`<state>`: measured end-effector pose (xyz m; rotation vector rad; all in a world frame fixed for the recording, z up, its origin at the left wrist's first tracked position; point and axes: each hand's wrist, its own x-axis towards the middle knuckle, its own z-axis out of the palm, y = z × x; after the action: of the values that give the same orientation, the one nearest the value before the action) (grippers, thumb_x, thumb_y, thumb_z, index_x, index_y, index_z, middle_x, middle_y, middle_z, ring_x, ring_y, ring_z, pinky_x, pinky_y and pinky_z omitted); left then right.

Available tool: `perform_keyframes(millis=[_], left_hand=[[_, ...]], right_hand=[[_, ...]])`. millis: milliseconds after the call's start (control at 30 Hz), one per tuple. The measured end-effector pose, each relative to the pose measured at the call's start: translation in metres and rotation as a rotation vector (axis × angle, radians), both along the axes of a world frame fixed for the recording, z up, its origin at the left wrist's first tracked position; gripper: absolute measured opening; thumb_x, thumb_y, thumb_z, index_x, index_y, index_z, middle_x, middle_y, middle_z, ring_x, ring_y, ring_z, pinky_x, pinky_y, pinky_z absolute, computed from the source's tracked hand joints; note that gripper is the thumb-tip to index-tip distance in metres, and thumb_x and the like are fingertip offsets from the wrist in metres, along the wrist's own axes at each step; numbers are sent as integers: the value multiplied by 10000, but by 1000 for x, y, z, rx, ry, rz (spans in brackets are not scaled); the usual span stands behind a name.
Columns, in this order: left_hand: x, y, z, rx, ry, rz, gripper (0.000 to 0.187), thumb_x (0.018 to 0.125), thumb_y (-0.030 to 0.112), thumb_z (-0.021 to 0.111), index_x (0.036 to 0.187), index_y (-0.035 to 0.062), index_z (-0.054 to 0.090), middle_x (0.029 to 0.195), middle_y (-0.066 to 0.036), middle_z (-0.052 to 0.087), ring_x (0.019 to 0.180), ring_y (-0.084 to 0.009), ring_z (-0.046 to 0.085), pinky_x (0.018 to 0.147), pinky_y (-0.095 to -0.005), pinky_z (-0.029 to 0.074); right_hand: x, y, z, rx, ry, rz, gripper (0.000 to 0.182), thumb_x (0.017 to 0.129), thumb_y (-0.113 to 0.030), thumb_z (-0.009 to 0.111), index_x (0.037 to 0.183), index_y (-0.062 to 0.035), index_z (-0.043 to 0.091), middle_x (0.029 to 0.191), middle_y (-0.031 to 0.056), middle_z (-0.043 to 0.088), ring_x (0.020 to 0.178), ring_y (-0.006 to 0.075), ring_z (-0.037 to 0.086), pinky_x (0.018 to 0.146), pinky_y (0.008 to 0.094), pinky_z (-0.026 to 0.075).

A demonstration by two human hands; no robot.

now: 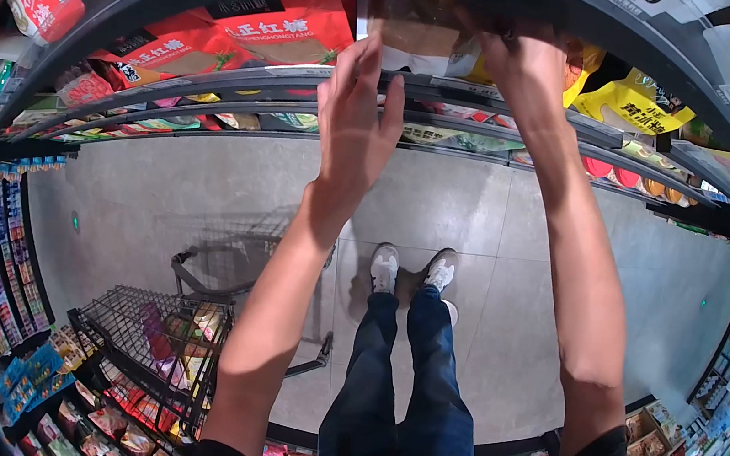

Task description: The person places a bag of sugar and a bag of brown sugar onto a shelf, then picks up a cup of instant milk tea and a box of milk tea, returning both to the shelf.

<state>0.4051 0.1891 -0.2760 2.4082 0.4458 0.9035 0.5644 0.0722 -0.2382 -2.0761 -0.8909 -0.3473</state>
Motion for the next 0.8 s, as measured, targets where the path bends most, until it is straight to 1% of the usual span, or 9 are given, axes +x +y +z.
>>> perform_keyframes(millis=[100,233,300,333,400,467,533,633,800], left_hand=[[0,-3,-7,9,23,3,447,896,125,601,1301,-25,490,1237,-143,533,1067,-281,562,880,-406,395],[1,-10,-7,52,31,36,452,901,151,598,1292,-49,491,1250,-139,530,1088,-262,552,893,-403,389],[-1,-12,-6,118,88,65,467,899,166,605,1302,-38,489,1255,-133,532,1114,-253,536,917,-403,378],[-3,-13,-7,116,88,58,467,899,166,605,1302,-38,489,1255,-133,532,1114,-253,536,917,-403,378],[-3,-14,-6,165,95,70,492,896,175,611,1323,-28,477,1273,-136,525,1149,-256,516,951,-411,360],[-8,-16,-6,168,100,60,501,896,173,611,1334,-22,469,1289,-139,517,1179,-270,498,973,-422,347],[-16,-25,-4,177,102,50,510,896,171,610,1346,-17,461,1305,-142,509,1209,-285,480,996,-434,334],[-48,-56,1,1,151,43,514,912,152,586,1383,16,434,1384,-162,437,1301,-329,399,1051,-474,288],[-150,-159,-24,-318,275,58,500,921,136,564,1393,35,431,1404,-205,405,1306,-374,384,1061,-485,285]], right_hand=[[-7,-1,5,-43,-178,68,157,801,-81,656,942,-85,724,927,155,685,782,354,638,737,450,508],[-3,1,9,-8,-224,111,116,796,-129,682,885,-82,739,860,151,692,772,364,648,734,452,515],[-4,3,18,-243,95,-6,381,765,-76,685,1137,-28,622,1097,226,622,1029,392,584,882,450,462],[-2,6,6,-245,96,-12,381,765,-76,685,1137,-28,622,1097,226,622,1029,392,584,882,450,462],[1,16,-9,-527,46,-104,124,785,-171,706,807,-56,744,767,159,686,774,373,658,730,445,520],[-8,8,4,-542,15,-142,239,783,-237,727,725,-6,721,701,183,667,773,373,669,707,430,523],[-15,-1,1,-74,312,-18,325,790,-279,736,681,24,694,686,189,661,708,348,675,671,416,522],[-69,-31,-3,326,540,54,504,848,-147,713,1256,26,473,711,108,663,547,149,628,509,280,477],[-207,-128,-19,403,1006,-124,353,918,-110,624,1240,-6,524,689,24,616,569,69,570,496,222,435]])
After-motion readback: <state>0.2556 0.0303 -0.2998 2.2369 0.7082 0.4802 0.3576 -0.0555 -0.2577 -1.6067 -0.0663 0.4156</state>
